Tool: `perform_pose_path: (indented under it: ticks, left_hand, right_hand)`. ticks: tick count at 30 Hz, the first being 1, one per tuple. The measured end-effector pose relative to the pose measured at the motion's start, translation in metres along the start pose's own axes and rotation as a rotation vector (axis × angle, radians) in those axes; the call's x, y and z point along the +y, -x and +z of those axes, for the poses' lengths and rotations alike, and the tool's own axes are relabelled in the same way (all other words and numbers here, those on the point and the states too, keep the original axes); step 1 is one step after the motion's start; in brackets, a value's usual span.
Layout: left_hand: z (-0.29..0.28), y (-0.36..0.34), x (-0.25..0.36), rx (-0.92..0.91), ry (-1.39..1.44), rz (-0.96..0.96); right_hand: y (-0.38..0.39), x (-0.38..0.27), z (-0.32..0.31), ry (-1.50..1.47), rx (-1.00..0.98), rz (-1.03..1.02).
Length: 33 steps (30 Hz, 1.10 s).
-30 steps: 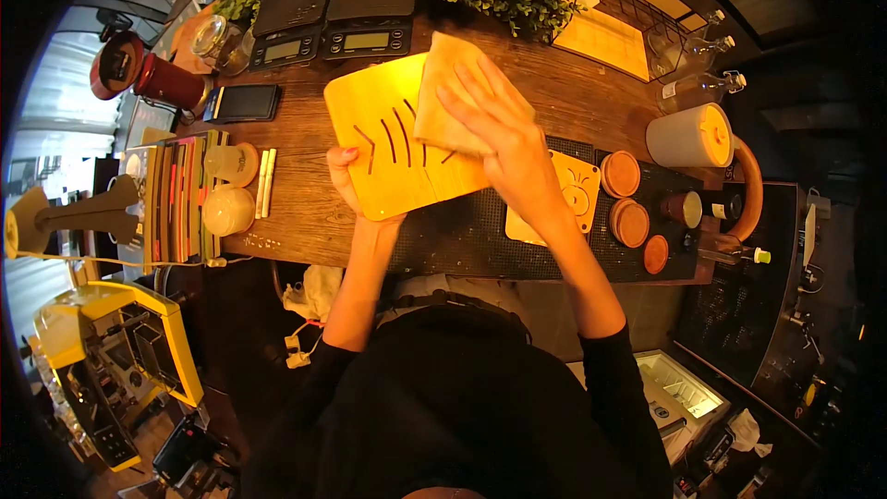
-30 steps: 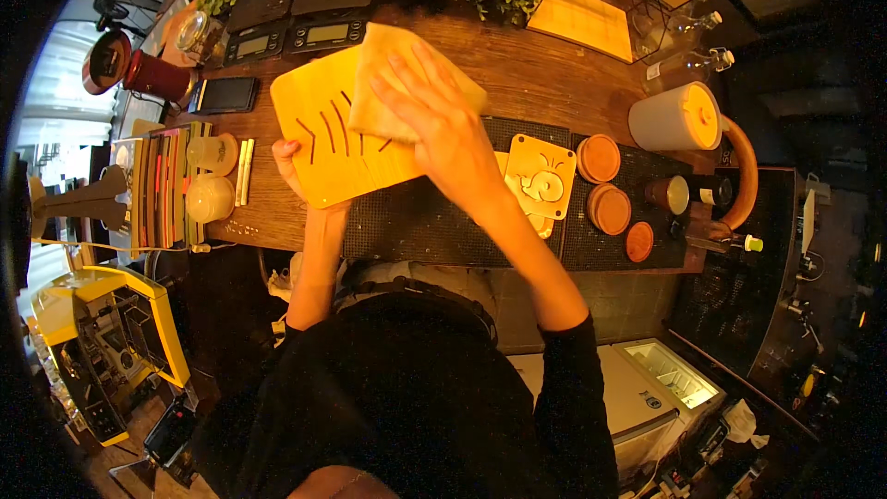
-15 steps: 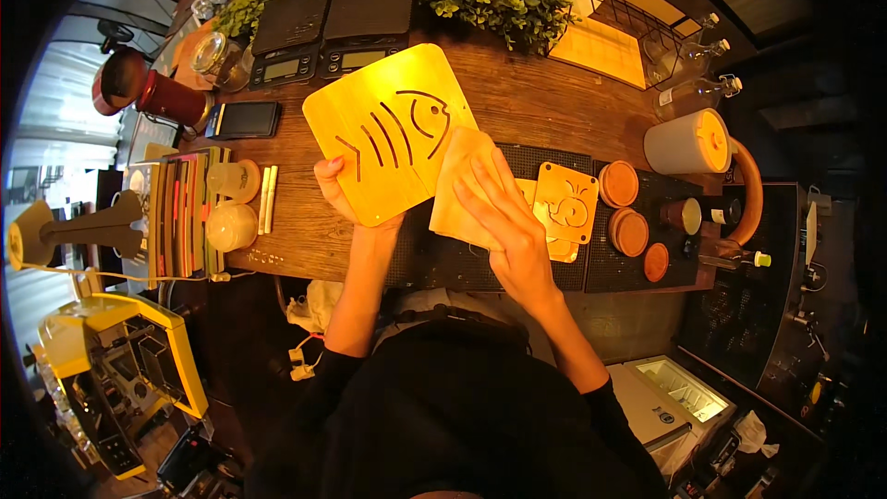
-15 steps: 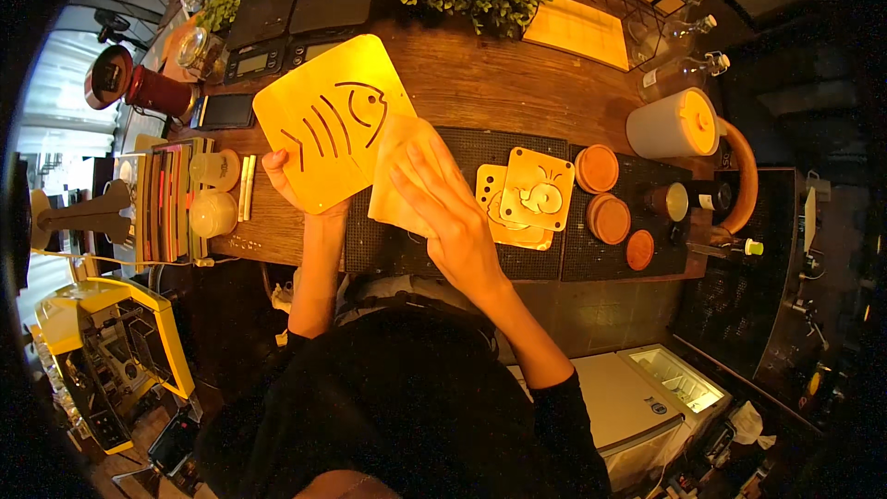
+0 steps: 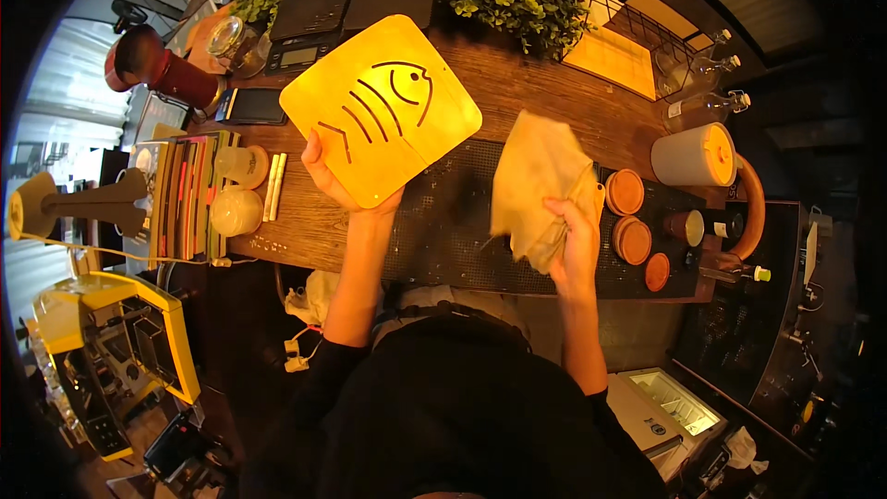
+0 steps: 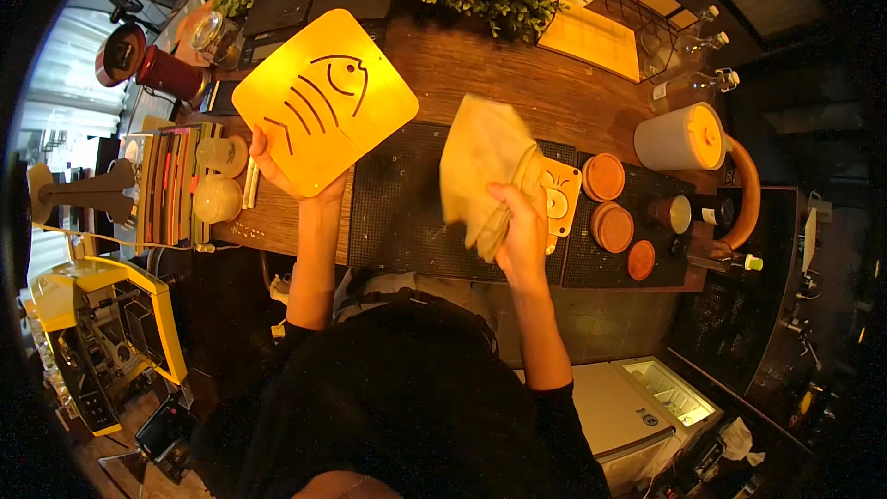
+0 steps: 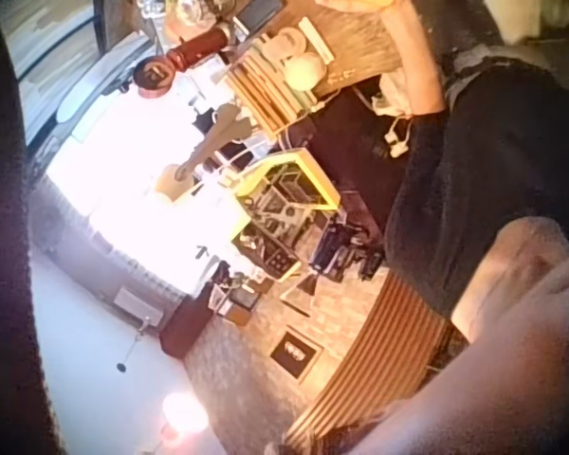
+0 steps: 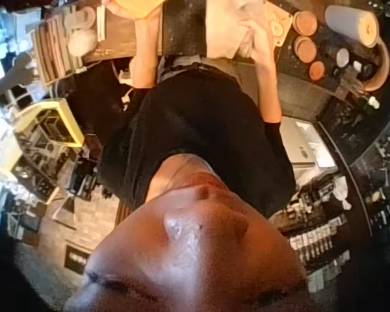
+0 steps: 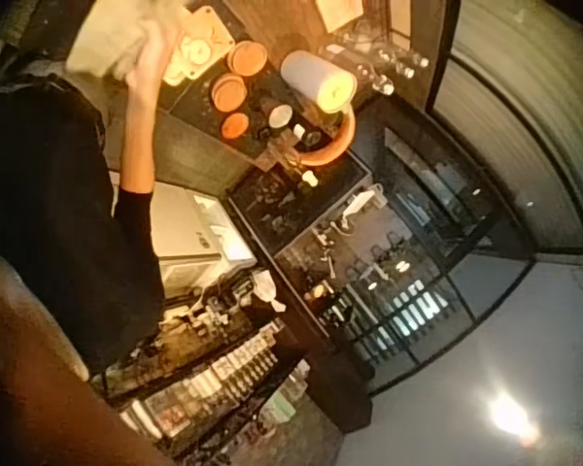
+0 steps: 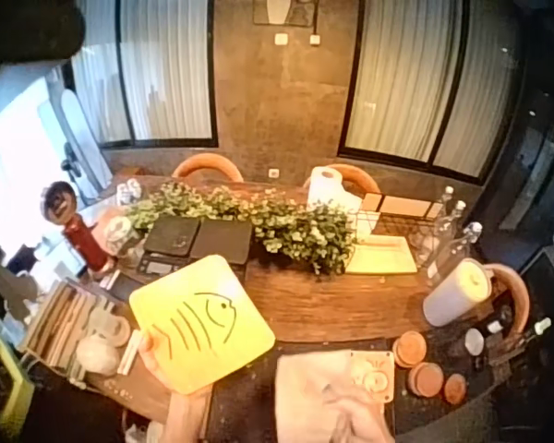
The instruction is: The recorder wipes down decorative yellow coasters with a cloth on a wooden counter.
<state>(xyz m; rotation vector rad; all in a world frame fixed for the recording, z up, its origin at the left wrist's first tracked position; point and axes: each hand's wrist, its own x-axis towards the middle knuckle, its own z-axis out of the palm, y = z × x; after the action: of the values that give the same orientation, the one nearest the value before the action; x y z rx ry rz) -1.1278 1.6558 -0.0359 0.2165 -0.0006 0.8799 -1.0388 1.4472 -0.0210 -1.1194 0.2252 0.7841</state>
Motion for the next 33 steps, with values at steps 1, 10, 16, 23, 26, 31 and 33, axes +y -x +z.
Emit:
perform_pose_path:
  ticks: [1, 10, 16, 23, 26, 31, 33]
  left_hand:
    - [0.001, 0.001, -0.002, 0.0, 0.007, 0.01]
    - [-0.004, 0.013, -0.02, -0.039, -0.004, -0.009]
    - [-0.016, 0.024, -0.031, 0.027, -0.179, 0.085]
    - [-0.023, 0.014, -0.001, 0.355, -0.069, -0.232]
    - [-0.019, -0.005, -0.013, 0.061, 0.037, -0.008]
    - [-0.015, -0.005, 0.001, -0.096, 0.016, -0.024]
    - [-0.008, -0.003, 0.003, -0.081, -0.001, -0.009]
  right_hand:
    - [-0.002, 0.004, 0.006, 0.004, 0.041, -0.149]
    - [-0.019, 0.007, 0.06, 0.704, -0.207, -0.857]
    - [-0.001, 0.021, 0.091, 0.903, -0.398, -1.027]
    - [0.04, 0.023, 0.088, 0.831, -0.747, -0.824]
    - [0.044, 0.013, 0.082, 0.693, -0.968, -0.62]
    - [0.038, -0.001, 0.073, -0.004, -0.654, 0.05]
    - [0.037, -0.023, 0.073, -0.042, -0.476, -0.072]
